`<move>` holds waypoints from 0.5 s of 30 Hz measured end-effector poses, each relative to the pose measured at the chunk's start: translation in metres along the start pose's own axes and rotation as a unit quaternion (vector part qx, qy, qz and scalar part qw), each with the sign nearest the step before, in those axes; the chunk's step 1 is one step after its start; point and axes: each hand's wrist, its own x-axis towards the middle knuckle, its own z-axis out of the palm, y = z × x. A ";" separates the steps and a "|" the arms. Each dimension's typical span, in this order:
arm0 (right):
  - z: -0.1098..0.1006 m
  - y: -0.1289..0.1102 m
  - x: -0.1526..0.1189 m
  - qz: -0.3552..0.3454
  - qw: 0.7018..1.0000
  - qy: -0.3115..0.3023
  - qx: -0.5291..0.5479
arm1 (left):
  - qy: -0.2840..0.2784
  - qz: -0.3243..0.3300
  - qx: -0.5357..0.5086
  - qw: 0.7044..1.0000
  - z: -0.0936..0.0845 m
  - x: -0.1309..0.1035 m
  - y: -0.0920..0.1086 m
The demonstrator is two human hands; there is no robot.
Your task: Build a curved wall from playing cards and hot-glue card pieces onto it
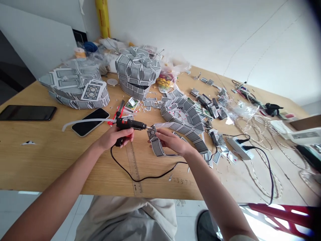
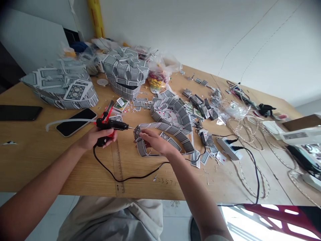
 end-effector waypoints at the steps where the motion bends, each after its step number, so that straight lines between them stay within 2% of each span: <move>1: 0.001 0.000 0.006 -0.007 1.000 0.019 -0.009 | 0.012 0.001 0.001 1.000 0.000 0.001 0.000; 6: 0.007 0.007 0.023 -0.060 0.986 0.138 -0.064 | 0.082 0.014 -0.015 0.996 0.002 0.003 -0.002; 11: 0.010 0.016 0.021 -0.074 0.975 0.156 -0.138 | 0.130 0.033 -0.030 0.990 0.007 0.006 -0.005; 15: 0.013 0.013 -0.001 -0.155 0.915 0.223 -0.300 | 0.182 0.022 -0.052 0.982 0.012 0.007 0.000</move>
